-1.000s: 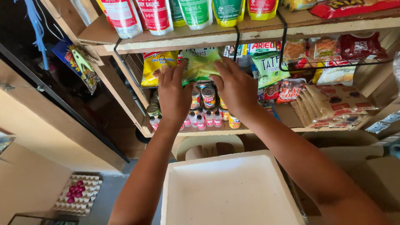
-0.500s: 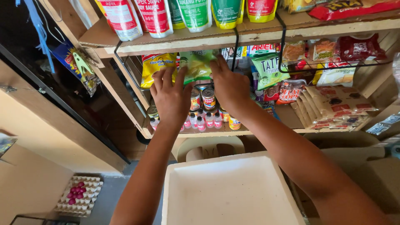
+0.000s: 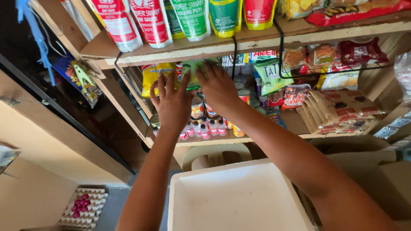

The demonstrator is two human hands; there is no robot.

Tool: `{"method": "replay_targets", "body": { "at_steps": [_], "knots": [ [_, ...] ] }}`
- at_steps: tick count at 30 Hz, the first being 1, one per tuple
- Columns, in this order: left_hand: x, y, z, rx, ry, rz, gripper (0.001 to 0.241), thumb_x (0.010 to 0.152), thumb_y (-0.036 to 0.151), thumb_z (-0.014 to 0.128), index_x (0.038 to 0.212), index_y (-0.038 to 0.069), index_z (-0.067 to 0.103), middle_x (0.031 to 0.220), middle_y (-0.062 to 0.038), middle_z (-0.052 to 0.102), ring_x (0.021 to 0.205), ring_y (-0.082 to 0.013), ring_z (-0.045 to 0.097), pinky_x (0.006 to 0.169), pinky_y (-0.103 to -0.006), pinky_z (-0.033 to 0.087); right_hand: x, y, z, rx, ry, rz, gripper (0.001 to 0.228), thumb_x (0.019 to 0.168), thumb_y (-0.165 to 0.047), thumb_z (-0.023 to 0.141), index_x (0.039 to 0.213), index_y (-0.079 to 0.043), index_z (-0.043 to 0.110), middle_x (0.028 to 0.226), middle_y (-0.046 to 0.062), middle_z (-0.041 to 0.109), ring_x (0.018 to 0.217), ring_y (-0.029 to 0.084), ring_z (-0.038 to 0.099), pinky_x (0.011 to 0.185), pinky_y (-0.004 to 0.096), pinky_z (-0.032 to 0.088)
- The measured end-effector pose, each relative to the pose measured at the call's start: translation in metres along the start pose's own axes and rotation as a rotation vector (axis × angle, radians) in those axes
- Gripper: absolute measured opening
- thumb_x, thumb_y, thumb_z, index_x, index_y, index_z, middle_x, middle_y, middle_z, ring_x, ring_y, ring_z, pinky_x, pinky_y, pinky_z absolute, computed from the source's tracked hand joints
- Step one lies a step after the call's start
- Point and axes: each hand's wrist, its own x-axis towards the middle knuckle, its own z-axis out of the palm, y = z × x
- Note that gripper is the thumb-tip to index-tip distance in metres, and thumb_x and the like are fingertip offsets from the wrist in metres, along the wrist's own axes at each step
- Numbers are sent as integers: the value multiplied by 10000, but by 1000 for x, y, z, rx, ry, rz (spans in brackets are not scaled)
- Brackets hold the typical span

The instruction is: Organize and stock various grocery items including snack packets and bags of sugar on shelves and into boxes.

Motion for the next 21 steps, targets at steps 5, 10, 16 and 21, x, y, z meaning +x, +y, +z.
{"method": "replay_targets", "body": {
  "at_steps": [5,10,16,21],
  "knots": [
    [0,8,-20,-22,-54,11,536,957,343,714,1462,219,582,1515,-178,497,1454,-428,358,1134,-636,228,-28,-7,-43,157,71,4,464,879,-44,665,1333,29,602,1433,227,536,1342,402,512,1121,488,430],
    [-23,45,-26,-102,169,91,436,990,168,737,1407,90,639,1484,-196,537,1403,-371,490,1170,-574,344,-115,28,-60,378,277,10,436,919,37,659,1349,-11,607,1419,175,594,1279,365,588,1087,482,479],
    [-38,151,10,-568,88,372,309,953,25,714,1258,15,662,1211,-159,633,1126,-338,643,933,-467,528,-196,137,11,200,233,417,349,975,46,609,1318,-16,607,1336,203,635,1285,412,586,1124,481,474],
    [-42,219,178,-988,-177,-323,526,967,-23,575,1480,-48,460,1304,-307,625,1194,-507,604,1011,-504,498,-212,226,51,180,16,688,452,983,-65,642,1409,18,518,1300,310,590,1202,498,538,1050,535,429]
  ]
}}
